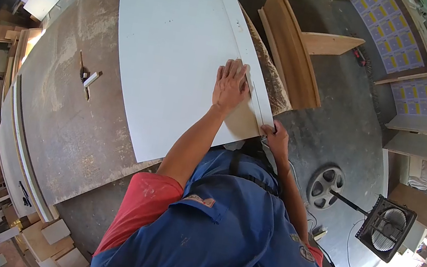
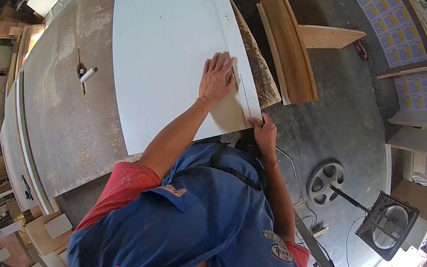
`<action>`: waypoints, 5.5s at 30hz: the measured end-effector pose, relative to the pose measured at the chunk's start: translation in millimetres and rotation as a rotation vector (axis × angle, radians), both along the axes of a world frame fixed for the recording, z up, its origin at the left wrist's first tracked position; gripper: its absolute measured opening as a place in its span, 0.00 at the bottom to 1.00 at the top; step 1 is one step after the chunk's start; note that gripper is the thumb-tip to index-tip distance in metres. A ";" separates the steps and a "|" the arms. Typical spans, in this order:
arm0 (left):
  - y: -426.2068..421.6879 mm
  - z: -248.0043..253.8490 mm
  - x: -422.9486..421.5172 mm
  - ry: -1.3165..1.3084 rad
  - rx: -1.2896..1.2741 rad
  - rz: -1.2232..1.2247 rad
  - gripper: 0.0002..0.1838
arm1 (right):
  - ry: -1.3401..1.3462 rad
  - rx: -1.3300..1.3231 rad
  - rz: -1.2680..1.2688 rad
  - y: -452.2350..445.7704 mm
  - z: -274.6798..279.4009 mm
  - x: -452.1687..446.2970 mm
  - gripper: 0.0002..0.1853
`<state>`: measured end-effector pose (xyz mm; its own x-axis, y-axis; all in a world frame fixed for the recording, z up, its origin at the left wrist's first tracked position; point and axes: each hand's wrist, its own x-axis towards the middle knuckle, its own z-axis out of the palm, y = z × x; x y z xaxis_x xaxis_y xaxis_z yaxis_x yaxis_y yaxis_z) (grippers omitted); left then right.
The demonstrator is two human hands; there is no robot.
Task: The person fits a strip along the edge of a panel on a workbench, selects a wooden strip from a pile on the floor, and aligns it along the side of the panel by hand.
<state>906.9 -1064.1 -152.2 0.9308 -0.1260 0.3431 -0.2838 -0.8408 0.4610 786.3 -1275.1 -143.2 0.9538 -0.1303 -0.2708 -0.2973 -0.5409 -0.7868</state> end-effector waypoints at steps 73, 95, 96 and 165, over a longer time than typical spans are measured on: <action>-0.7 3.3 -0.2 0.012 0.098 -0.049 0.31 | 0.070 -0.012 -0.034 -7.6 -11.9 -1.2 0.24; -1.6 0.2 -0.3 0.018 0.122 -0.044 0.32 | 0.084 -0.011 -0.019 -7.7 -1.6 -1.3 0.25; -1.5 -0.9 0.3 0.011 0.132 -0.041 0.33 | 0.082 -0.019 -0.019 -7.5 -0.4 -0.8 0.25; -5.5 -2.4 -0.1 -0.011 0.163 -0.043 0.32 | 0.132 -0.028 -0.032 -8.6 -12.6 -2.1 0.29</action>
<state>906.9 -1069.6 -154.6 0.9194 -0.2210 0.3253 -0.3260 -0.8910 0.3159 784.1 -1283.7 -155.8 0.9052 -0.1694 -0.3899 -0.4150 -0.5506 -0.7243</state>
